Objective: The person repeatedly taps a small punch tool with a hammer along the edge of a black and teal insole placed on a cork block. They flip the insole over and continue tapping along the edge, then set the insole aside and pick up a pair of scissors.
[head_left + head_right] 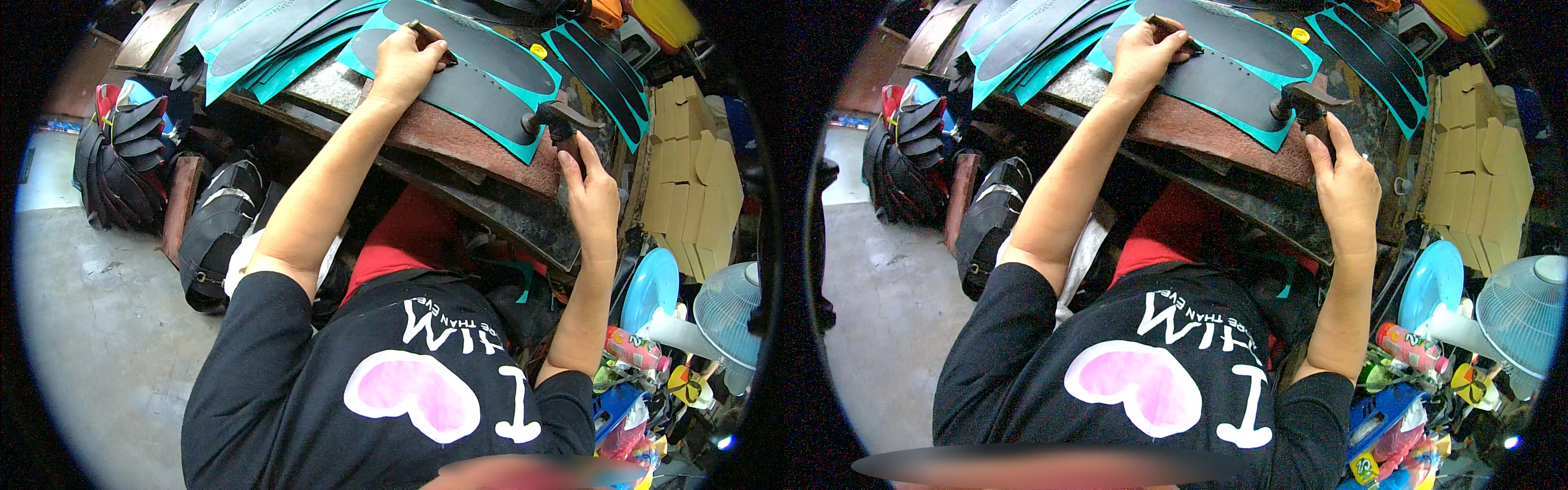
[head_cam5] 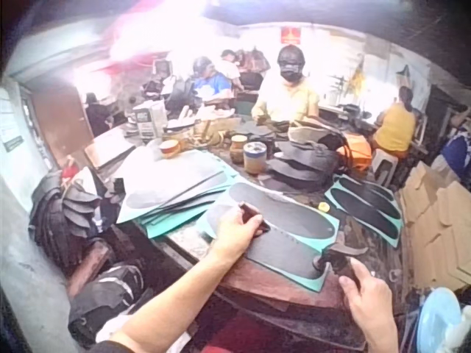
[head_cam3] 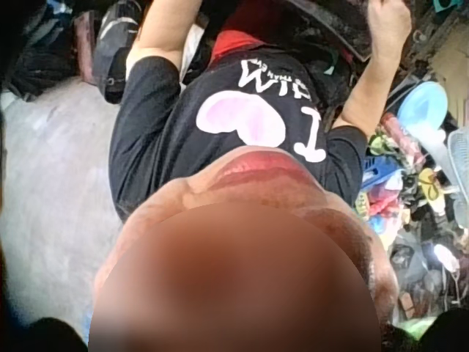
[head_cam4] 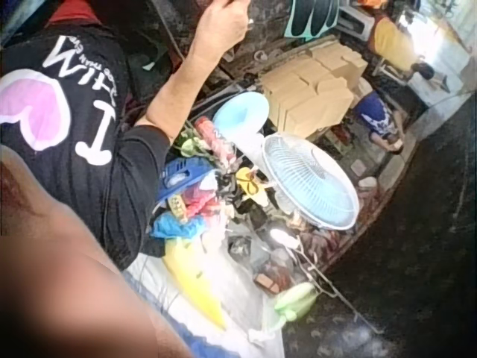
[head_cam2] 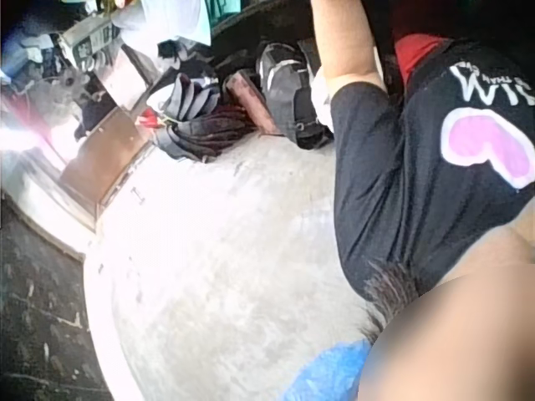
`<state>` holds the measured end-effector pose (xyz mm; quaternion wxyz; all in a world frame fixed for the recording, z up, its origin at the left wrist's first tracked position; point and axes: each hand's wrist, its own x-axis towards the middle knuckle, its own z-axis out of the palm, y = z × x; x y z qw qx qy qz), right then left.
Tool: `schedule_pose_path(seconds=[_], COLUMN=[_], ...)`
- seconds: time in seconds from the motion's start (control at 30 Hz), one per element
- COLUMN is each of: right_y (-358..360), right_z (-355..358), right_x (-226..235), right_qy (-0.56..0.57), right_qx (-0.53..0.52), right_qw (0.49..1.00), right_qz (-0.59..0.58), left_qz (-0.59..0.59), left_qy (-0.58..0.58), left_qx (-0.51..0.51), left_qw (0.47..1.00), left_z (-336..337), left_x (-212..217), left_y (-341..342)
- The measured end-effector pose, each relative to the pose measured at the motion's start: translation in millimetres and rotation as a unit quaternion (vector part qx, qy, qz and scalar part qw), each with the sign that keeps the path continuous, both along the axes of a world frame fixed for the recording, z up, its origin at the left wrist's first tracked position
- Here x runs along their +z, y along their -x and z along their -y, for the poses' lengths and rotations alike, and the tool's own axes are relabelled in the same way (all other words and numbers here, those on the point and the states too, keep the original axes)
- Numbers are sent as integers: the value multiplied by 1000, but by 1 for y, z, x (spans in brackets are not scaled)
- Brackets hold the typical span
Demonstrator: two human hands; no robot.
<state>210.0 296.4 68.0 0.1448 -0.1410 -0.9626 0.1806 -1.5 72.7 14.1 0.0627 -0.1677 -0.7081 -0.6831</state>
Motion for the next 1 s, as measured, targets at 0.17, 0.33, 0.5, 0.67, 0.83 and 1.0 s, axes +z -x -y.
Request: schedule_pose_path(seconds=[0.17,0.33,0.5,0.67,0.83,1.0], right_y=[9,17,53,53,42,24], right_z=[-3,13,47,30,6,25], right_x=[13,60,69,25,30,74], right_qy=[48,141,60,-17,85,109], right_qx=[12,98,187,103,68,140], right_qw=[999,968,905,975,977,932], right_qz=[1,-185,-378,-198,-183,-317], left_qz=[-6,-137,-316,-218,-11,-176], left_qy=[13,140,275,179,-30,171], left_qx=[5,42,59,73,-24,19], left_qw=[1000,980,906,957,999,969], left_z=[-3,-3,-18,-20,-12,-12], left_x=[1,10,16,8,-3,6], left_y=[-2,-7,-18,-12,3,-2])
